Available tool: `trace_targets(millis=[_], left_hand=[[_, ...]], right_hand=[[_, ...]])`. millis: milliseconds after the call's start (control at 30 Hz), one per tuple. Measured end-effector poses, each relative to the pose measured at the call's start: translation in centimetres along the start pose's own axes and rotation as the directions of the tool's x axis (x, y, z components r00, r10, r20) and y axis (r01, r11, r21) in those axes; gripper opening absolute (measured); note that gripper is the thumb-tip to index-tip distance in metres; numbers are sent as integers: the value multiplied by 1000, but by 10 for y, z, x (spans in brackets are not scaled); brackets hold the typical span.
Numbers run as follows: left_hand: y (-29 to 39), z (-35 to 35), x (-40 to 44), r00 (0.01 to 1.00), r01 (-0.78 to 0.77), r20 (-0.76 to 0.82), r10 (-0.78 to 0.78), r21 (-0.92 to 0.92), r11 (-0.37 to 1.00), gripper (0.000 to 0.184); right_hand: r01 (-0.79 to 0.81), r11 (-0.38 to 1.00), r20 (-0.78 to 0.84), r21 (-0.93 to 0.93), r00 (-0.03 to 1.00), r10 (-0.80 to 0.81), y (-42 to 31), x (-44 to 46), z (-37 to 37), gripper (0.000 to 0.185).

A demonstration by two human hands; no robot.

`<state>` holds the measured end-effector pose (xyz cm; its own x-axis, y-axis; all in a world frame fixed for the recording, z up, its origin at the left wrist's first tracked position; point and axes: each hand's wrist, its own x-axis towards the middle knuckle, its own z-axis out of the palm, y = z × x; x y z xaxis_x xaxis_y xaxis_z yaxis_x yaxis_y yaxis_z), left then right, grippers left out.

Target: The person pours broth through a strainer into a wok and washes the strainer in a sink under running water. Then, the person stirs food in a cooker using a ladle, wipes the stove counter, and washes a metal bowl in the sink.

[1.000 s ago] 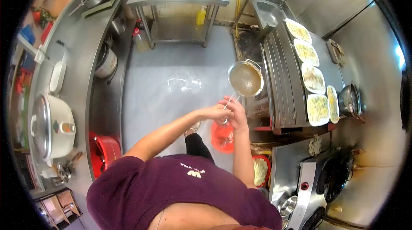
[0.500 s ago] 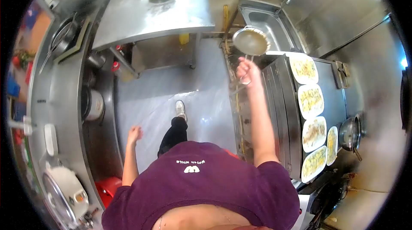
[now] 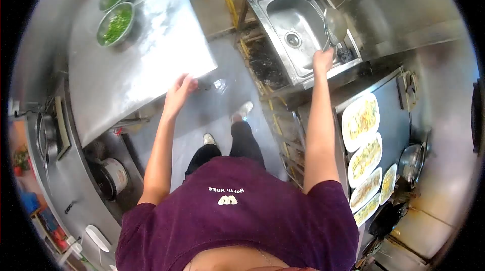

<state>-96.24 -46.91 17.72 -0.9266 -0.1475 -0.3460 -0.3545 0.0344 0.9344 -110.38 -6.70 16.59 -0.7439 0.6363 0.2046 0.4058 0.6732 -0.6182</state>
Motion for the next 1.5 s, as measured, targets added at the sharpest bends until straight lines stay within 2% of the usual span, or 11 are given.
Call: trace_targets(millis=[133,333,467,600,700,800,1067,1167,1267,1367,1500], left_hand=[[7,73,65,985,2,174,2,-22,1000,31],[31,156,151,966,25,255,-50,101,995,25],[80,223,236,942,-165,321,97,194,967,29],[113,335,340,827,-524,399,397,286,802,38],[120,430,417,729,-681,431,532,378,627,44],[86,509,492,744,-664,293,600,415,621,47],[54,525,557,846,-531,233,480,466,708,40],[59,528,548,635,-771,263,727,274,575,41],[59,526,550,660,-743,283,696,378,552,43],[53,524,567,955,159,261,-138,-63,985,44],[14,530,550,988,-149,24,153,402,903,40]], right_hand=[[-8,992,26,-130,1000,11,37,53,97,51],[145,817,577,-558,776,256,171,96,207,59],[-466,881,531,-82,728,434,170,126,220,39],[-903,254,746,346,429,510,139,139,181,20],[-954,-86,940,288,265,217,136,139,156,13],[-919,-189,934,346,320,158,123,131,152,16],[-946,-157,958,285,275,81,91,140,138,34],[-952,-118,958,281,272,87,86,150,147,36],[-963,-101,966,249,239,97,83,148,150,36],[-972,-79,972,221,212,102,78,150,153,35],[-968,-100,972,230,224,67,73,148,151,32]])
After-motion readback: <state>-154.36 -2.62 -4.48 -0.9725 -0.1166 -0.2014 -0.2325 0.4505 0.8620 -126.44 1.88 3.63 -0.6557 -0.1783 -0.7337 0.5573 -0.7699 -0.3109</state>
